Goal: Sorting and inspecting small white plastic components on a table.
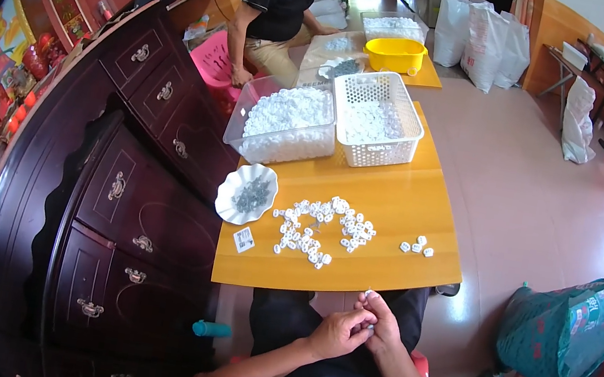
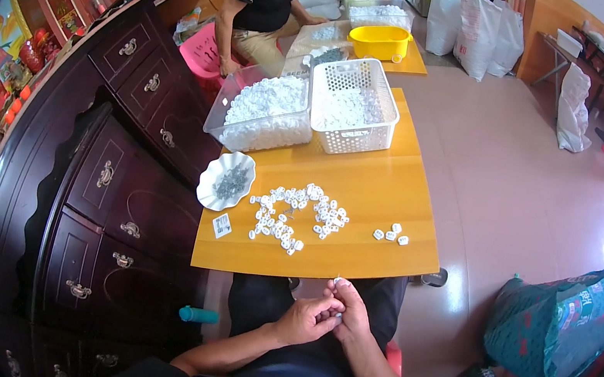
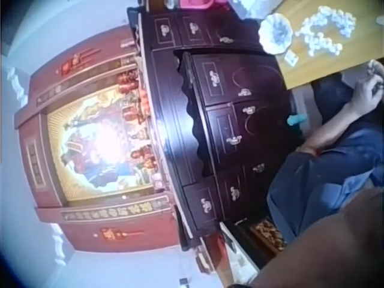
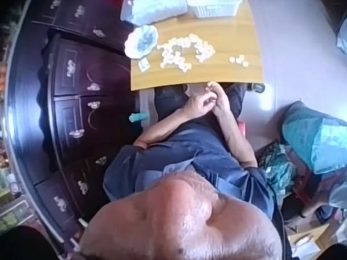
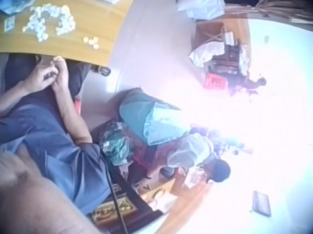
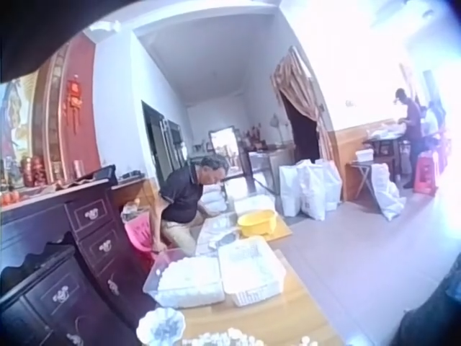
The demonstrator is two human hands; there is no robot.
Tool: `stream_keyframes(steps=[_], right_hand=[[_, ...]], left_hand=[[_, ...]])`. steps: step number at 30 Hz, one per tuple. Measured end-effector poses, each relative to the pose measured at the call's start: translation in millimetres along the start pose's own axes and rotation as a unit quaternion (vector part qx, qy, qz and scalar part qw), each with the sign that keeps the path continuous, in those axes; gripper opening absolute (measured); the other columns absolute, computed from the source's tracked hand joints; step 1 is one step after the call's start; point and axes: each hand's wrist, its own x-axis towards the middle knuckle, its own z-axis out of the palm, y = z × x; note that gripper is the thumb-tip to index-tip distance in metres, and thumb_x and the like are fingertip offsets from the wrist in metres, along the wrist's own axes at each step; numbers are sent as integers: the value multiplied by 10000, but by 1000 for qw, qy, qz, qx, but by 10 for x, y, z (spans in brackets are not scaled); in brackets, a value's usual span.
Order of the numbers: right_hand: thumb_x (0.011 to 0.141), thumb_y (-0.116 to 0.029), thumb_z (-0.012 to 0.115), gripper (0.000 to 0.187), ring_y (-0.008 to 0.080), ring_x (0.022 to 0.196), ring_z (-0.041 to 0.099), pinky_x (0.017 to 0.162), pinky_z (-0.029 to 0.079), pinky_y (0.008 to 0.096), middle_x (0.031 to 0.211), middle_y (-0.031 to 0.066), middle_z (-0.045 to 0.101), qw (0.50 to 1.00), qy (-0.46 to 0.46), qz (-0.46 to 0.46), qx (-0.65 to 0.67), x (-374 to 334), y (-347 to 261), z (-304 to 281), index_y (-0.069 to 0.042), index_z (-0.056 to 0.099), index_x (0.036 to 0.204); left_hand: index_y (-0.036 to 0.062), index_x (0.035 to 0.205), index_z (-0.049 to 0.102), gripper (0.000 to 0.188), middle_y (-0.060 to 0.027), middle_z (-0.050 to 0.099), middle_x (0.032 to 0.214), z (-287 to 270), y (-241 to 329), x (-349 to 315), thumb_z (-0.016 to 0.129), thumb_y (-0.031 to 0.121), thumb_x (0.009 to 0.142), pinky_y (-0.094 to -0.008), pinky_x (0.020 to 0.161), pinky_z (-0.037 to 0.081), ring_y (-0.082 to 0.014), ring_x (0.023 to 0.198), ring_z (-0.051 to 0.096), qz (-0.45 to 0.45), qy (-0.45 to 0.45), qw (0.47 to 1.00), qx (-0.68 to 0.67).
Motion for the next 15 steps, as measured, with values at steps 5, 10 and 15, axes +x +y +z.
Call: stream_keyframes(steps=[5,10,15], right_hand=[[1041,-203,607,110,137,843,666,730,563,287,973,41,697,1000,-21,-5,-3,-58,-3,65,-93,615,1049],[1058,-175,568,109,151,869,663,784,556,309,976,48,686,998,-46,-38,3,-25,9,105,-78,616,1056],[1053,-200,595,105,120,845,678,803,586,283,978,28,703,999,-43,-12,-6,-96,-54,184,-102,634,1058]], left_hand=[[29,1067,678,172,-59,667,800,-5,-8,-27,720,37,901,-275,620,523,-126,658,645,-14,12,1000,-14],[11,1104,699,137,4,698,947,-203,-153,7,651,45,981,-213,678,519,-45,736,610,-115,16,954,-278],[-6,1148,673,168,-4,657,874,-541,-15,150,609,64,1009,-206,702,509,-54,729,591,-158,53,917,-363]])
